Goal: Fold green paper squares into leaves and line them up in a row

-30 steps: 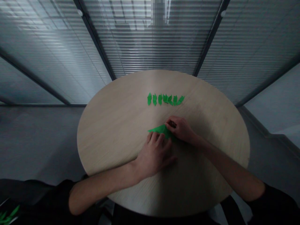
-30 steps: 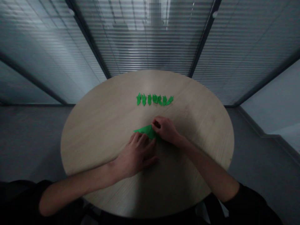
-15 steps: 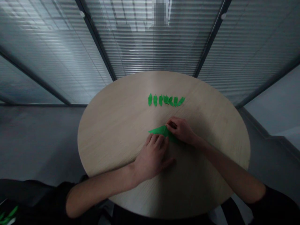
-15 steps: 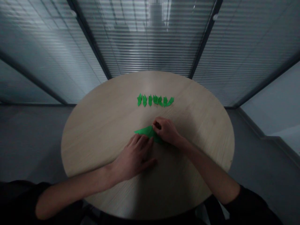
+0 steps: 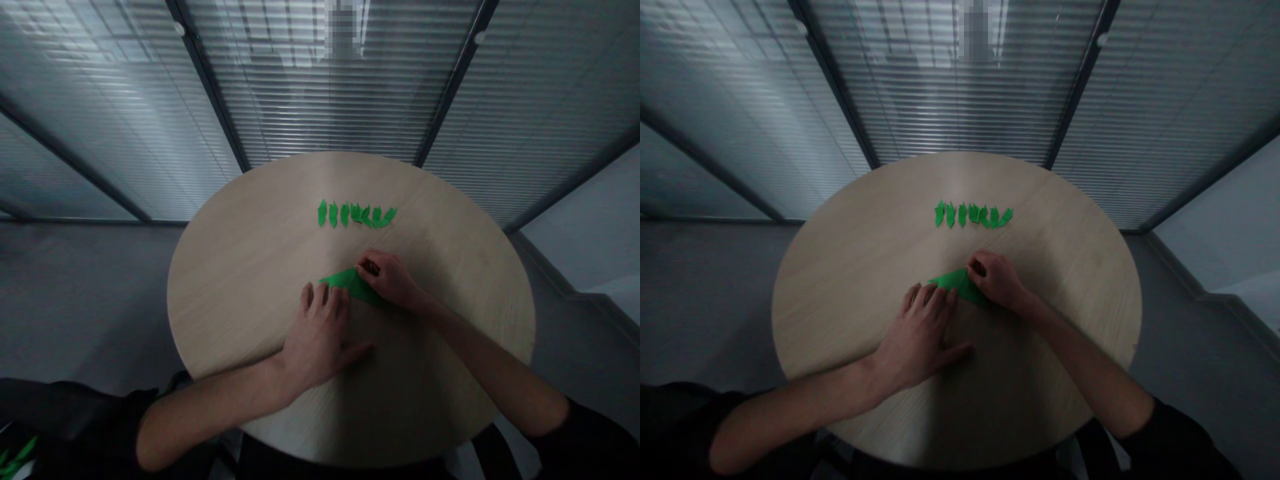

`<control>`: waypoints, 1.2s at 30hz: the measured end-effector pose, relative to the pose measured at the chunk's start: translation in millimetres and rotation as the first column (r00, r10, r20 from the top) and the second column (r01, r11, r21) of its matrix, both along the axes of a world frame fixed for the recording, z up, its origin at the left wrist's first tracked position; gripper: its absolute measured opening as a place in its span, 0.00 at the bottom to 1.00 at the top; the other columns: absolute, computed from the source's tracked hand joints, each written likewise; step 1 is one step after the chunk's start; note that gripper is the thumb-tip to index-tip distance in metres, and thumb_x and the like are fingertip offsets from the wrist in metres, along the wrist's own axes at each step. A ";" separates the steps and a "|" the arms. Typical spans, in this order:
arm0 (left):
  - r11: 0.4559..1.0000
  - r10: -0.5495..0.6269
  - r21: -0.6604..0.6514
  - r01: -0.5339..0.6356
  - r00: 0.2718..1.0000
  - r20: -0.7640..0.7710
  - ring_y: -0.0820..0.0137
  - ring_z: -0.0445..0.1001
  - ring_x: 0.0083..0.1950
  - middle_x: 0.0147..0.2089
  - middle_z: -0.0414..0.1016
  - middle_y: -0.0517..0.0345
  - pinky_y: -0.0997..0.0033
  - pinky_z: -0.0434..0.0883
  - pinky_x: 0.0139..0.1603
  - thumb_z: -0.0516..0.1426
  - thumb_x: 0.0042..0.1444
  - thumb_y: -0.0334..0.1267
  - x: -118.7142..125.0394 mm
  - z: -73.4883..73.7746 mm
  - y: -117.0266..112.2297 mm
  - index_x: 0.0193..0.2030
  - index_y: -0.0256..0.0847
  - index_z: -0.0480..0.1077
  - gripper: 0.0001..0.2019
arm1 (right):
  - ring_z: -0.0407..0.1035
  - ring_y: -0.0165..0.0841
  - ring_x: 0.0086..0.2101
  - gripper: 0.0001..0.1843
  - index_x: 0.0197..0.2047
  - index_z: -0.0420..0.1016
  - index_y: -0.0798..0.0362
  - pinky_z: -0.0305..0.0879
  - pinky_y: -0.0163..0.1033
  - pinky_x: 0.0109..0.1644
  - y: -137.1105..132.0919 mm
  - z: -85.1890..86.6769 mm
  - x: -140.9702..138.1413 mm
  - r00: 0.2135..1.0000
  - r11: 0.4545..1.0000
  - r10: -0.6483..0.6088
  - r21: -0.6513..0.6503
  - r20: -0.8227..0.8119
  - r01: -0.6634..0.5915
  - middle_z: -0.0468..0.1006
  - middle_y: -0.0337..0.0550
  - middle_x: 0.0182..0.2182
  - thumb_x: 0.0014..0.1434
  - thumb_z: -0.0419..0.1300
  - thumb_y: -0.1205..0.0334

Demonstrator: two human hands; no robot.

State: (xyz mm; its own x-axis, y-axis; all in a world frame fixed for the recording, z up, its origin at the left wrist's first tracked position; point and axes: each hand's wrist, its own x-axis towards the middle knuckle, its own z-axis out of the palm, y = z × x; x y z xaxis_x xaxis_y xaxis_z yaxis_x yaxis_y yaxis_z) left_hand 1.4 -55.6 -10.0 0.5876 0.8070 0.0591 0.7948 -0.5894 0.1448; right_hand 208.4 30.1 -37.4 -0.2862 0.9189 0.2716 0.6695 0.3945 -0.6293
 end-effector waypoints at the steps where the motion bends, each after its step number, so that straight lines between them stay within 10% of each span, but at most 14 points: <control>1: 1.000 0.001 0.009 -0.001 1.000 0.002 0.38 0.67 0.64 0.60 0.73 0.32 0.31 0.61 0.69 0.58 0.62 0.67 -0.2 -1.2 0.5 0.66 0.27 0.71 0.42 | 0.66 0.32 0.29 0.06 0.32 0.71 0.52 0.60 0.38 0.36 0.2 -0.2 0.2 1.000 1.000 -0.001 0.002 0.000 0.001 0.74 0.40 0.28 0.63 0.61 0.65; 25: 0.987 0.132 0.111 -0.120 0.985 -0.107 0.40 0.69 0.60 0.55 0.73 0.36 0.27 0.58 0.68 0.57 0.58 0.72 -5.7 6.1 1.2 0.69 0.47 0.72 0.41 | 0.66 0.32 0.29 0.07 0.32 0.71 0.52 0.59 0.38 0.36 0.9 -0.3 -0.6 1.000 1.000 -0.009 -0.001 0.003 0.009 0.75 0.40 0.28 0.63 0.61 0.65; 36: 0.981 0.133 0.129 -0.143 0.988 0.084 0.43 0.71 0.60 0.59 0.72 0.33 0.39 0.69 0.61 0.56 0.68 0.59 -18.3 1.2 35.3 0.69 0.31 0.66 0.35 | 0.66 0.32 0.27 0.09 0.33 0.75 0.52 0.61 0.38 0.33 2.4 -0.1 0.7 0.973 0.994 -0.076 -0.099 -0.218 0.055 0.73 0.39 0.25 0.62 0.61 0.57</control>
